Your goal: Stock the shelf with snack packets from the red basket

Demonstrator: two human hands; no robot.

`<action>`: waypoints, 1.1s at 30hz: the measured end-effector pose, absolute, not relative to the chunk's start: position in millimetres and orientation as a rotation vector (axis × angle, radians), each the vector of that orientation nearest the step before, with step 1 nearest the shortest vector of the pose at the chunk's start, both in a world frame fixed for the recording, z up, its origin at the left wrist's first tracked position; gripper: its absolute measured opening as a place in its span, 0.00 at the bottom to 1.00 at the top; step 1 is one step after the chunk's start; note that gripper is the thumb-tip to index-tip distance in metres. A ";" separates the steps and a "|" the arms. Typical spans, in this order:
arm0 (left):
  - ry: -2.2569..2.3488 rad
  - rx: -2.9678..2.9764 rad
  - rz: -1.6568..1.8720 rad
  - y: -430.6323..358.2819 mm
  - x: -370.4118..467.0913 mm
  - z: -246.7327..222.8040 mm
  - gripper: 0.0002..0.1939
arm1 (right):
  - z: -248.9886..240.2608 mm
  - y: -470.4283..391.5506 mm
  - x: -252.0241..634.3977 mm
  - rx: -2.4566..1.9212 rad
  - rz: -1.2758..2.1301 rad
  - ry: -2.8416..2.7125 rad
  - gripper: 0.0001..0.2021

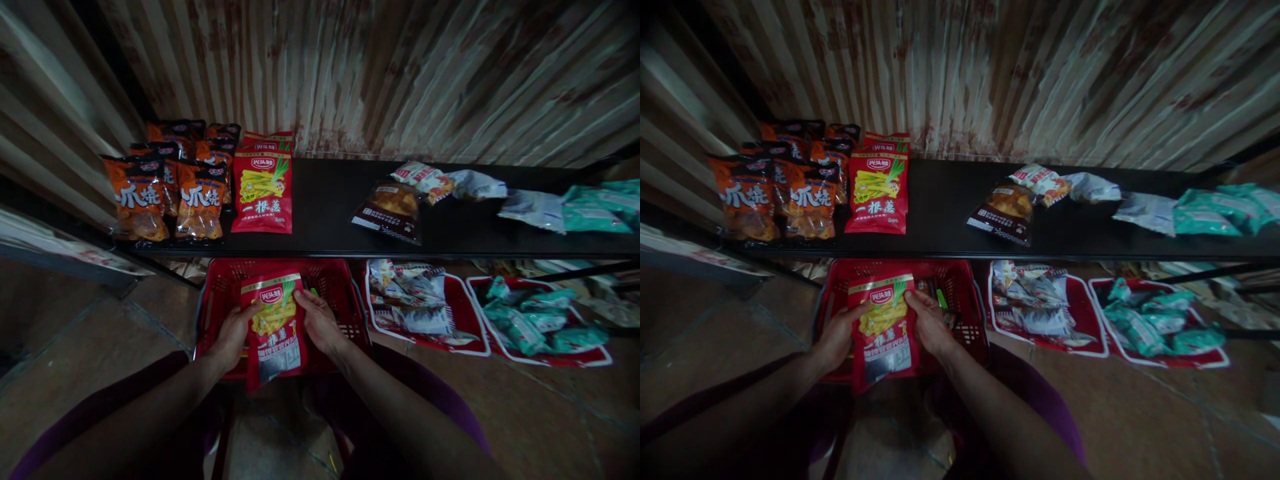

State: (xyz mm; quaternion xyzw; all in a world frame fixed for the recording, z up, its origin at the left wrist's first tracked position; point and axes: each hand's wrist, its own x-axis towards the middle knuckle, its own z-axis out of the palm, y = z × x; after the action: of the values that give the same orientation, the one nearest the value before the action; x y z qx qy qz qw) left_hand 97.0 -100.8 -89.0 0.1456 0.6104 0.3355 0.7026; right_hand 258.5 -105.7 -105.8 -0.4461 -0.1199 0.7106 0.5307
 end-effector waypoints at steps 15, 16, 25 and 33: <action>1.100 0.268 0.795 -96.5 102.4 -73.5 0.24 | -91.2 -100.7 264.5 -1.114 1.588 -0.261 0.13; 1.089 0.271 0.784 -97.0 102.7 -70.7 0.25 | -89.7 -100.6 265.1 -1.118 1.578 -0.275 0.13; 1.056 0.349 0.763 -104.2 100.6 -61.7 0.26 | -77.0 -99.2 269.6 -1.124 1.499 -0.318 0.13; 1.099 0.418 0.718 -108.4 97.7 -63.0 0.28 | -68.8 -88.9 273.8 -1.126 1.451 -0.249 0.14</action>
State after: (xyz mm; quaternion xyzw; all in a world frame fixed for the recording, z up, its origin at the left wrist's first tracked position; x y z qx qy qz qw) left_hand 97.7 -108.4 -63.0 0.1927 0.5073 0.3311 0.7720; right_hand 273.8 -88.9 -68.8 -0.4857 -0.1073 0.6260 0.6006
